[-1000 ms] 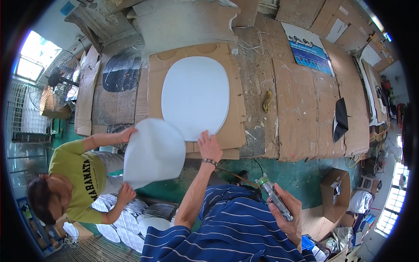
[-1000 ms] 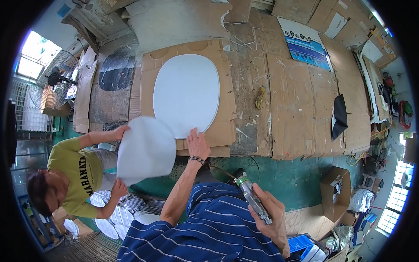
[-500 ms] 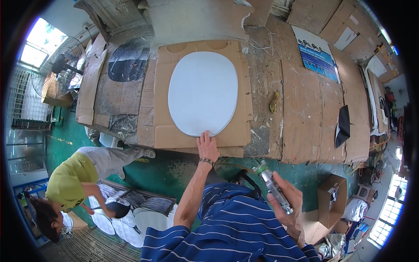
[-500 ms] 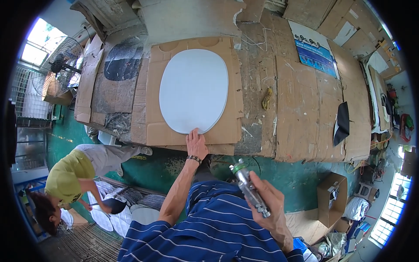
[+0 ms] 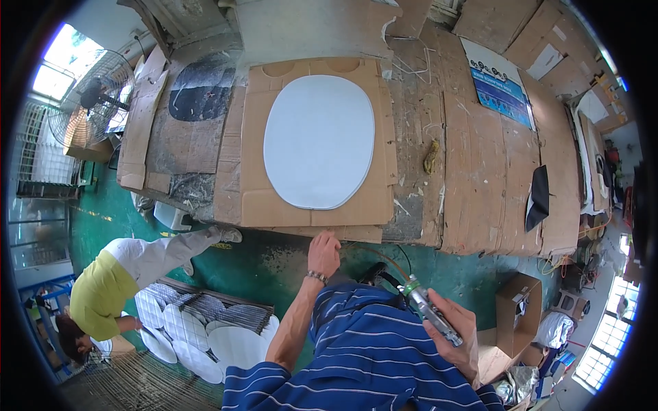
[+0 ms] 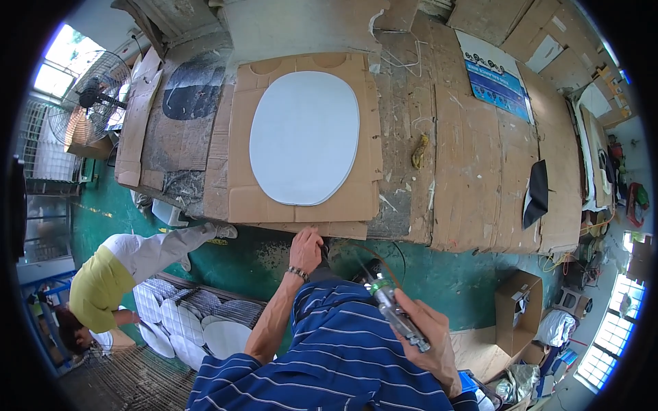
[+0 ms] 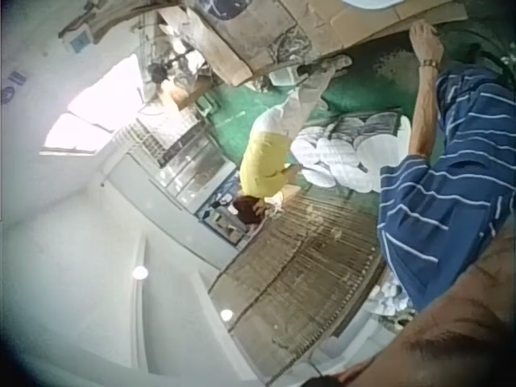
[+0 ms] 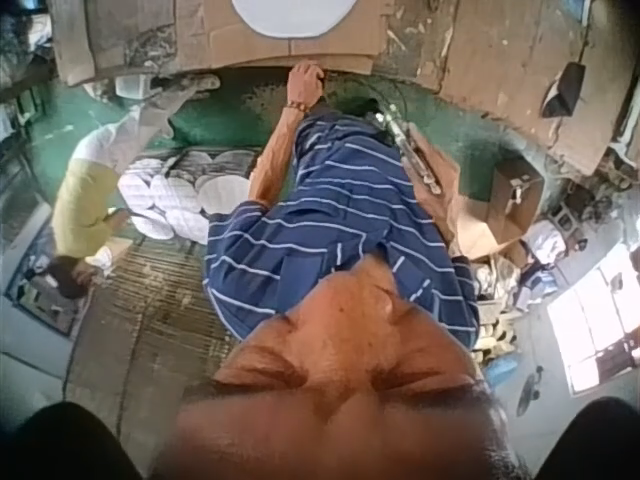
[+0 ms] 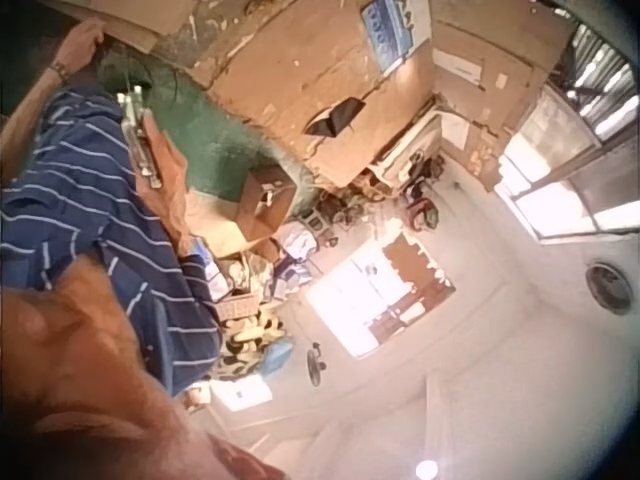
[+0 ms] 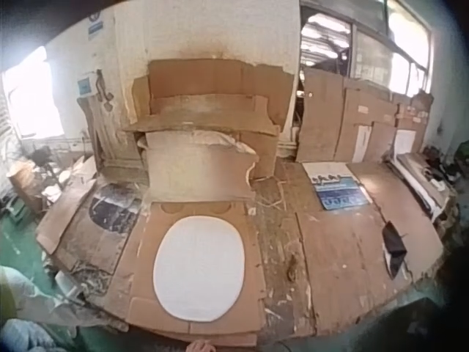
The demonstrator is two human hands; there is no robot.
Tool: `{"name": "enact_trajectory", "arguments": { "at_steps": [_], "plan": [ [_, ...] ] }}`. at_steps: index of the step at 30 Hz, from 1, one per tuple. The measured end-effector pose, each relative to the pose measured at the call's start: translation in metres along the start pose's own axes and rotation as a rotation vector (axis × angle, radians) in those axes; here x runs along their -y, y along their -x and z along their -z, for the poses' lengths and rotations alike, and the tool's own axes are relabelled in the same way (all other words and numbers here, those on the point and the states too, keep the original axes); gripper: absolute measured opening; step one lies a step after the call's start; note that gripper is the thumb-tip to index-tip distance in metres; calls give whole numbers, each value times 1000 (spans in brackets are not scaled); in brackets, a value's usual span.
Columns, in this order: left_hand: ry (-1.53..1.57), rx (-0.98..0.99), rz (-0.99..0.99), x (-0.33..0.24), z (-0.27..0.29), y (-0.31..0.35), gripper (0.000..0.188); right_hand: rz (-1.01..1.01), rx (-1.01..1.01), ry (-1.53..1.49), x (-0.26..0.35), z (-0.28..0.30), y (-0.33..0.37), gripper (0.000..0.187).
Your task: Collaborating to place and organize white oval plastic sheets onto a template on a manufacturing workbench.
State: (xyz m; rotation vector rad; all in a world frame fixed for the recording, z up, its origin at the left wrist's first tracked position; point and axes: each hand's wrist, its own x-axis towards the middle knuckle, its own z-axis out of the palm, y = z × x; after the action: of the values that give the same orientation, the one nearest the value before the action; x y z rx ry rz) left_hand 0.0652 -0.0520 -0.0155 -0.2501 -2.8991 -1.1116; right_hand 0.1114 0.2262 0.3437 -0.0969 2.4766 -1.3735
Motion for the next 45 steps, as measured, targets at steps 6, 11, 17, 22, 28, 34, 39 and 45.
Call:
{"name": "enact_trajectory", "arguments": {
  "at_steps": [6, 11, 17, 22, 28, 34, 39, 45],
  "plan": [
    [44, 64, 228, 29, -9, 61, 12, 64, -55, -29, -3, -5, -22, 59],
    [-12, 219, 523, 64, -14, 99, 12, 129, -248, 21, -13, 1, -27, 62],
    [-82, 349, 639, 88, -17, 124, 13, -7, -138, 17, -17, 9, -1, 61],
    [-88, 407, 653, 90, -21, 122, 15, -3, -40, 2, -11, 4, -5, 55],
    [-37, 331, 551, 69, -16, 92, 12, -35, -124, 18, -9, 17, 4, 53],
    [95, 160, 259, 18, -15, 29, 11, -56, -291, -41, -15, 12, 13, 52],
    [108, 82, 54, -23, -27, -37, 17, -54, -270, -39, -18, 13, 18, 53],
    [-11, 56, -47, -41, -43, -88, 25, -33, -273, -35, -20, 9, 16, 52]
  ]
}}
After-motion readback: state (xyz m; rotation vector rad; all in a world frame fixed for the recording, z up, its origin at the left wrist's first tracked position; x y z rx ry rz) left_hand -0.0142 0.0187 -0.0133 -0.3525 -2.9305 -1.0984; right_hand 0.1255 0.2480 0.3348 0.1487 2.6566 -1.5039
